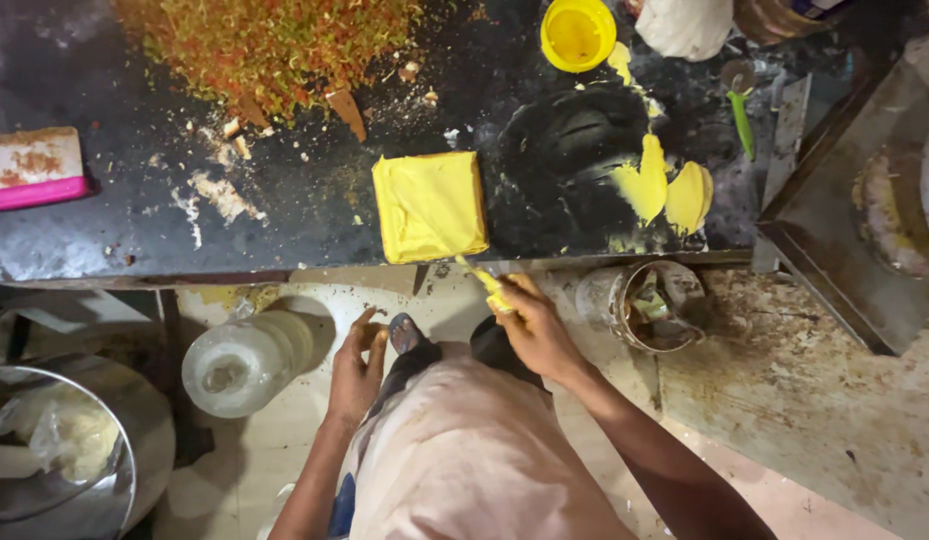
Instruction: The person uses a long knife to cut slices from a large block of butter, then uses the blade to spread and scrape the butter across a flat black surface.
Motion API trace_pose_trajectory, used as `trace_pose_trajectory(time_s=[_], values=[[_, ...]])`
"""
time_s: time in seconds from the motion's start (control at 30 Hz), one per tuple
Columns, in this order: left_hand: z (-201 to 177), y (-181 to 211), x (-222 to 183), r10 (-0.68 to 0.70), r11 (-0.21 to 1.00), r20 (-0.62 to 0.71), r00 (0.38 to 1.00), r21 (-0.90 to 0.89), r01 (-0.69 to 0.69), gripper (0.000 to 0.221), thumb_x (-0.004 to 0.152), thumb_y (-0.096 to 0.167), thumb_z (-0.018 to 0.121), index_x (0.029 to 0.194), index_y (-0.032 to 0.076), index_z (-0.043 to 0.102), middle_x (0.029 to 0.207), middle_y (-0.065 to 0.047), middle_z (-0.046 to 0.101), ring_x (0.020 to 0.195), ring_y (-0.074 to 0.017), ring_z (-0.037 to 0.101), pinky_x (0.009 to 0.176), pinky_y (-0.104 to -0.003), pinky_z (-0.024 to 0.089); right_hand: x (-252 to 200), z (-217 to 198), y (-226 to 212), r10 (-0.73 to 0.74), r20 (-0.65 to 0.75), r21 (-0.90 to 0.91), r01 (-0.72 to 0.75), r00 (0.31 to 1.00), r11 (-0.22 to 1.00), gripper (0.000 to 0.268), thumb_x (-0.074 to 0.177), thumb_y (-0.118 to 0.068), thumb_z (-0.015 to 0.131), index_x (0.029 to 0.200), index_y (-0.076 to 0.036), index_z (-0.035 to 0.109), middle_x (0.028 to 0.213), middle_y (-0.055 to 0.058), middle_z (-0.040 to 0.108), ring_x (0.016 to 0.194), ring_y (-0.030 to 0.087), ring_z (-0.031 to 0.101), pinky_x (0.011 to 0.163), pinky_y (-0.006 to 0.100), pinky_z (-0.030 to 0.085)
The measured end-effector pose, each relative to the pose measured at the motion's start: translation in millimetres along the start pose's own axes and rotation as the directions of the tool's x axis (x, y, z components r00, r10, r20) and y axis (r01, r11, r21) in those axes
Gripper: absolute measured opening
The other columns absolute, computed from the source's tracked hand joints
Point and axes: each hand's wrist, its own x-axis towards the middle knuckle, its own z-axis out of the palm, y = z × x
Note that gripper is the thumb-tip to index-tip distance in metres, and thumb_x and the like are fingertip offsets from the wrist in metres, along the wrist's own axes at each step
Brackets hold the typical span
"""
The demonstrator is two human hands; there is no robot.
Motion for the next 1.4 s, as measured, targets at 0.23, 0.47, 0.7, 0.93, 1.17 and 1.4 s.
trace_pose_trajectory(time_s=[0.23,0.47,0.7,0.93,1.17,1.4], values=[[88.3,99.7,24.5,0.414,0.9,0.365,0.834,-0.304,-0.314,0.04,0.104,0.018,0.065,0.139,-0.002,0.059,0.145,-0.021,0.059,0.124,-0.0256,0.06,0.103,-0.037,0.046,29.1,-44.0,6.8,0.191,-0.156,0.73,-0.017,0.969,0.683,0.008,0.11,-0.004,0.062,0.114,0.002,0.064,0.09,0.009,0.065,0.081,0.018,0.063,0.074,0.033,0.054],[168.3,154.9,40.8,0.221,0.938,0.331,0.917,-0.328,-0.108,0.026,0.111,0.019,0.048,0.128,0.001,0.055,0.112,-0.013,0.063,0.105,-0.0212,0.059,0.097,-0.031,0.048,59.6,-129.3,18.6,0.256,-0.249,0.76,0.025,0.934,0.649,0.009,0.098,0.002,0.069,0.108,0.003,0.069,0.111,0.007,0.068,0.109,0.016,0.067,0.103,0.033,0.051],[170.9,148.0,24.9,0.323,0.945,0.341,0.883,-0.172,-0.279,0.021,0.107,0.011,0.045,0.122,-0.001,0.054,0.103,-0.016,0.053,0.095,-0.0246,0.056,0.088,-0.035,0.047,70.9,-241.4,86.7,0.433,-0.292,0.842,0.015,0.853,0.539,0.014,0.09,0.003,0.065,0.103,-0.002,0.068,0.099,0.007,0.069,0.09,0.015,0.067,0.08,0.027,0.053],[180.7,82.6,-8.2,0.291,0.951,0.12,0.949,-0.147,-0.273,0.016,0.111,0.012,0.044,0.118,0.001,0.054,0.1,-0.012,0.051,0.091,-0.0209,0.053,0.085,-0.032,0.046,33.3,-310.4,136.4,0.203,-0.539,-0.297,-0.41,0.818,0.862,0.047,0.078,0.002,0.069,0.125,0.0,0.064,0.127,0.023,0.059,0.121,0.034,0.052,0.1,0.05,0.037],[234.5,123.9,11.7,-0.262,0.888,0.142,0.955,-0.351,0.296,0.032,0.107,0.028,0.041,0.129,0.008,0.052,0.095,-0.005,0.057,0.078,-0.0144,0.05,0.069,-0.03,0.047,44.0,-162.9,81.8,0.125,0.059,0.234,-0.135,0.99,0.963,0.05,0.095,-0.012,0.068,0.142,-0.004,0.055,0.126,0.008,0.066,0.115,0.014,0.063,0.099,0.03,0.051],[224.0,107.4,29.8,-0.248,0.853,-0.224,0.942,-0.512,0.103,0.048,0.108,0.034,0.045,0.144,0.003,0.05,0.127,-0.01,0.061,0.116,-0.0165,0.058,0.101,-0.033,0.05,169.2,-116.0,66.6,0.165,0.304,0.638,-0.329,0.938,0.697,0.018,0.108,-0.026,0.048,0.114,-0.01,0.052,0.099,0.008,0.068,0.071,0.013,0.068,0.058,0.03,0.059]])
